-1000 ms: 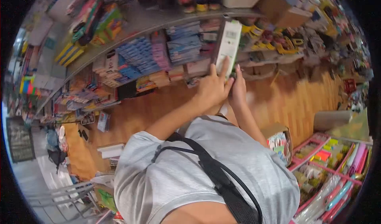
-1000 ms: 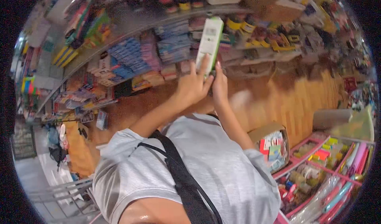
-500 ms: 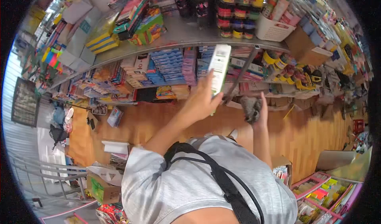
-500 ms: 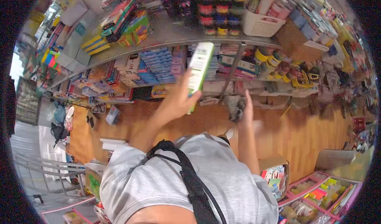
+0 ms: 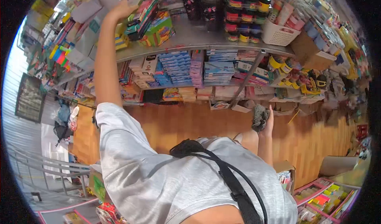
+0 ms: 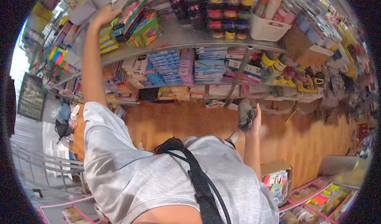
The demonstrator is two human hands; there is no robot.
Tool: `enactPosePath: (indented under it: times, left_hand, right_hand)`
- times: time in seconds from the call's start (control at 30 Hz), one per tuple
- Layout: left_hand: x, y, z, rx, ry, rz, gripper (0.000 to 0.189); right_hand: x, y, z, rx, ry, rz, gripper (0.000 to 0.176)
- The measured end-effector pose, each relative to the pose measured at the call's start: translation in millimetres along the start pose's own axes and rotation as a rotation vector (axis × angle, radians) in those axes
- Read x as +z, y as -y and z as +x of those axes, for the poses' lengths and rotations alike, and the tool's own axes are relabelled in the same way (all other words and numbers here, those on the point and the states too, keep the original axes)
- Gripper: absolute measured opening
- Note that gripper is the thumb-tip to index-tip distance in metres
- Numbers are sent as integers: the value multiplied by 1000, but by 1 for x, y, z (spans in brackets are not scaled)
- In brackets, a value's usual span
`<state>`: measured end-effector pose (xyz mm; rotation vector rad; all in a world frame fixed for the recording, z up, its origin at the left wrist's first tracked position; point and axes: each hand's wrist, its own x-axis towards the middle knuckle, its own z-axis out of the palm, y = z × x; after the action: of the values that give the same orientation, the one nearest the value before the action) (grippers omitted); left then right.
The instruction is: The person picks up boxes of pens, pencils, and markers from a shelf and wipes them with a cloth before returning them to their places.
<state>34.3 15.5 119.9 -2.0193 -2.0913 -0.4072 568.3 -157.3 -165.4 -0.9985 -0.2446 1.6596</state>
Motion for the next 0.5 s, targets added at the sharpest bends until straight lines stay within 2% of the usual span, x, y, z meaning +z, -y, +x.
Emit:
enactPosePath:
  times: [0.17,0.2,0.27,0.37,0.43,0.5]
  left_hand:
    - [21,2,12,-96,105,73,60]
    - [28,20,24,-107,161,81,63]
    - [21,6,14,-161,189,-69,58]
    - [24,19,29,-158,212,-22,50]
    - [12,18,28,-168,103,166,44]
    - [-16,-30,3,-160,-173,312,39]
  right_hand:
    - [-31,9,-2,-46,-54,82,43]
    - [-40,10,-1,-65,-61,125,42]
    - [-54,14,-1,-46,-79,152,42]
    - [-71,12,2,-46,-118,132,43]
    - [-58,17,-5,-26,-139,182,43]
    - [-62,19,3,12,-142,222,43]
